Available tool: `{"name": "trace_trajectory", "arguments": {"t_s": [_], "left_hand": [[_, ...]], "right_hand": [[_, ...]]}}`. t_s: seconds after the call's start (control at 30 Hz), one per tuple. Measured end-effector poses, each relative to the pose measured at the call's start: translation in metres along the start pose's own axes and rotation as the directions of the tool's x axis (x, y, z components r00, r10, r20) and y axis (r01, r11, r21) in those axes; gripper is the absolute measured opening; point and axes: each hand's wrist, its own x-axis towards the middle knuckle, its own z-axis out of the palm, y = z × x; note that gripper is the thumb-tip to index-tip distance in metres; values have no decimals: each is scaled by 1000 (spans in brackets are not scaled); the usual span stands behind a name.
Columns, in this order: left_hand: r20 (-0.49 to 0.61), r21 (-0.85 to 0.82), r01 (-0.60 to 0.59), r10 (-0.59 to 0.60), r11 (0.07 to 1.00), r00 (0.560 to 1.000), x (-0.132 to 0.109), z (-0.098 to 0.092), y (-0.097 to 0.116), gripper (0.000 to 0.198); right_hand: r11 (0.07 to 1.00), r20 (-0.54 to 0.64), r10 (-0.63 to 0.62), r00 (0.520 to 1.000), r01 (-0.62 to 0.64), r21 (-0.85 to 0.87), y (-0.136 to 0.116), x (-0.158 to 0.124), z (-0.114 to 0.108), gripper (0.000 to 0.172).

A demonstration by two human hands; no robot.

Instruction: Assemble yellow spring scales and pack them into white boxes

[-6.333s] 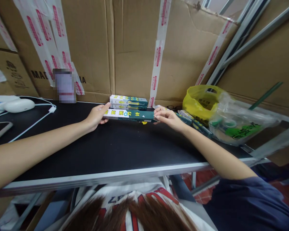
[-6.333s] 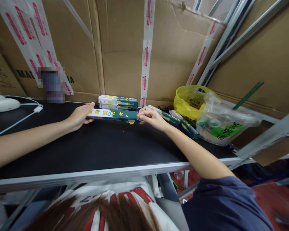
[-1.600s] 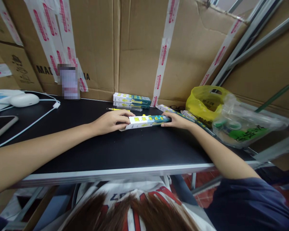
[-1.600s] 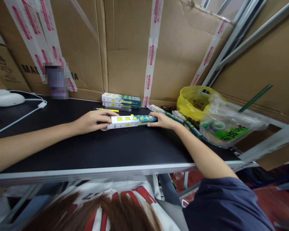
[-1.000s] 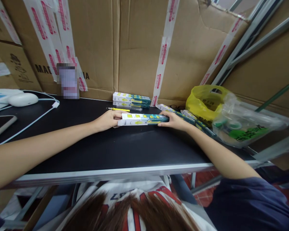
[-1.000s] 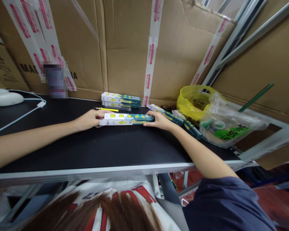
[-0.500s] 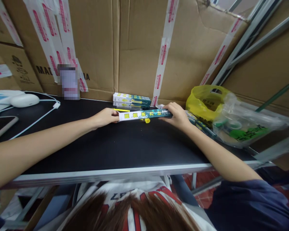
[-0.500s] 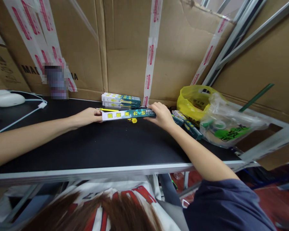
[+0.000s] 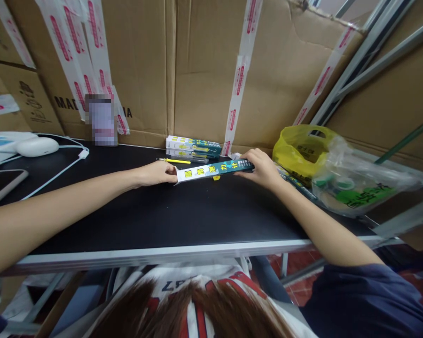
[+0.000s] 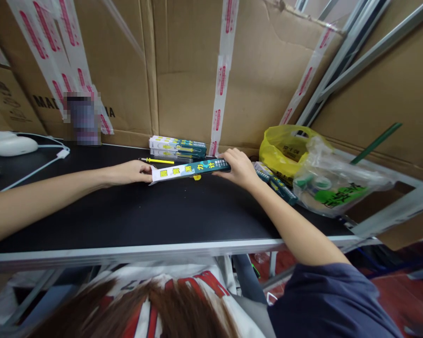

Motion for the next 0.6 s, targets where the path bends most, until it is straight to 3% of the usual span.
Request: {"name": "trace_trajectory", "arguments": {"t_s": [0.2, 0.37, 0.5, 0.6], "left_hand": [[25, -107, 8, -5, 994, 1000, -2, 0, -1, 30], [-7, -105, 42, -43, 994, 999, 2, -10, -11, 32], [99, 73, 114, -121, 991, 988, 5, -34, -26, 34], [203, 261, 84, -140, 962, 969, 7, -50, -36, 32]], "right_hand": [[999, -67, 12, 998, -15, -35, 0, -1, -8, 36], [999, -36, 42, 998, -43, -2, 26, -5, -7, 35], [993, 51, 112, 992, -114, 43, 51, -11, -7, 36], [977, 85, 167, 982, -176, 119, 61, -15, -8, 38]]}}
